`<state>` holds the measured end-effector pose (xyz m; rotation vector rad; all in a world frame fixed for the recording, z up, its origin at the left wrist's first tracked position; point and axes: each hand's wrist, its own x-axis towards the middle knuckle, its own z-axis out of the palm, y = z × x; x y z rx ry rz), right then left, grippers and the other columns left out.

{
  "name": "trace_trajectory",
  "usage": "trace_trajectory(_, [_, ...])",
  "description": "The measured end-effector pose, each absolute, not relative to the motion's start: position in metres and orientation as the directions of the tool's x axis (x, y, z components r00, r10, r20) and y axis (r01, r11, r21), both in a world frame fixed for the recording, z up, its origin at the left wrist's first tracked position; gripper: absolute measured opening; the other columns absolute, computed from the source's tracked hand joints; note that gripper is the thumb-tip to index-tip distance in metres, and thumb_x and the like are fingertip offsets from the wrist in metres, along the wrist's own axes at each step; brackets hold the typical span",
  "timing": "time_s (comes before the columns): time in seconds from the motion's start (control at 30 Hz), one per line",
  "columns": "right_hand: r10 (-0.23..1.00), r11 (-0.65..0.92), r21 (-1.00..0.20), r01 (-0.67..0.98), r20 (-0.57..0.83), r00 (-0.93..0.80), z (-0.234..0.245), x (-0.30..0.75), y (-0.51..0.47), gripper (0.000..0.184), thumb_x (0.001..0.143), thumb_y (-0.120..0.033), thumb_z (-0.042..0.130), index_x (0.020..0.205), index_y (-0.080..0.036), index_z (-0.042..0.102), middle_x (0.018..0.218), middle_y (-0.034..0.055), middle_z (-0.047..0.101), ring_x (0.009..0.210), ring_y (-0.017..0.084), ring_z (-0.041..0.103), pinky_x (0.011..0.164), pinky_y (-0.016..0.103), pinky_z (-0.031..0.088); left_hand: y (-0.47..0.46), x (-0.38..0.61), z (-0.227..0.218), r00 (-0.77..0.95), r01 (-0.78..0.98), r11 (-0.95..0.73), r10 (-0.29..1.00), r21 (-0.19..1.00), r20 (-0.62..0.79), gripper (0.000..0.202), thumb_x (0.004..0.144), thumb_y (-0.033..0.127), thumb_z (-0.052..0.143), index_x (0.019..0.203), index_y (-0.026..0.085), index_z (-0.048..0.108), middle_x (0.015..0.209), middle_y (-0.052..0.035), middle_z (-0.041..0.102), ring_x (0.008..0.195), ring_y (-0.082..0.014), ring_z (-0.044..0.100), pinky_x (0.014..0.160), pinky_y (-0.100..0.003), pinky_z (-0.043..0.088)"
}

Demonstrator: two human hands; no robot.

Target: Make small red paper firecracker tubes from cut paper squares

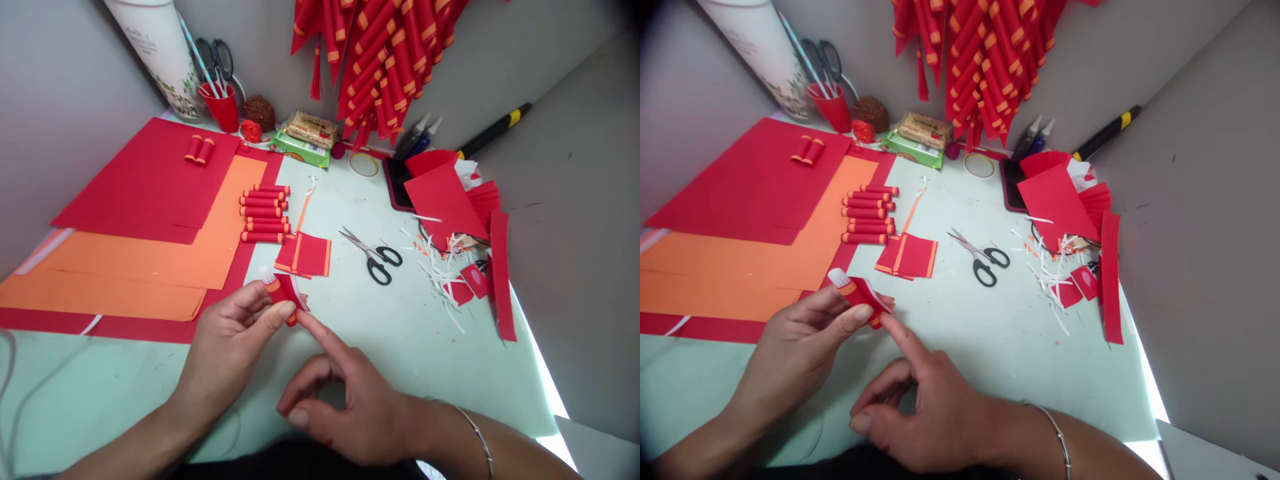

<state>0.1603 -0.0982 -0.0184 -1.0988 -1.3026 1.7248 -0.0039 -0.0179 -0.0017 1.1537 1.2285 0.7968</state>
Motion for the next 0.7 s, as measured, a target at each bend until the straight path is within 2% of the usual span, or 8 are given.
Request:
trace_trajectory(0.1, [0.865, -0.267, -0.962, -0.052, -0.215, -0.454, -0.0194, 0.1586, -0.1011, 0.106, 0.081, -0.025, 0.072, 0.158, -0.028, 0.000, 0.094, 0.0046, 0.076, 0.075, 0.019, 0.070, 0.073, 0.038, 0.061, -0.0184, -0.0045, -0.0028, 0.151, 0.119, 0.289, 0.940, 0.950, -0.305, 0.016, 0.077, 0.037, 0.078, 0.088, 0.026, 0.076, 0.083, 0.0006, 0.078, 0.080, -0.0186, 0.072, 0.072, -0.027, 0.058])
trace_trajectory(0.17, [0.859, -0.263, -0.963, -0.050, -0.210, -0.467, -0.0208, 0.1578, -0.1022, 0.109, 0.081, -0.024, 0.072, 0.158, -0.027, -0.004, 0.095, 0.0049, 0.076, 0.076, 0.020, 0.071, 0.073, 0.038, 0.061, -0.0188, -0.0046, -0.0028, 0.145, 0.102, 0.299, 0.939, 0.949, -0.312, 0.016, 0.077, 0.036, 0.078, 0.090, 0.027, 0.076, 0.085, 0.0014, 0.079, 0.081, -0.0181, 0.072, 0.074, -0.026, 0.058])
trace_trajectory(0.7, [0.871, -0.249, -0.968, -0.036, -0.207, -0.446, -0.0244, 0.1548, -0.1050, 0.108, 0.080, -0.023, 0.072, 0.158, -0.028, -0.003, 0.094, 0.0043, 0.075, 0.071, 0.018, 0.070, 0.067, 0.035, 0.061, -0.0172, -0.0010, 0.0048, 0.160, 0.091, 0.297, 0.938, 0.951, -0.308, 0.014, 0.074, 0.032, 0.079, 0.085, 0.024, 0.076, 0.084, 0.0006, 0.080, 0.083, -0.0191, 0.075, 0.074, -0.023, 0.060])
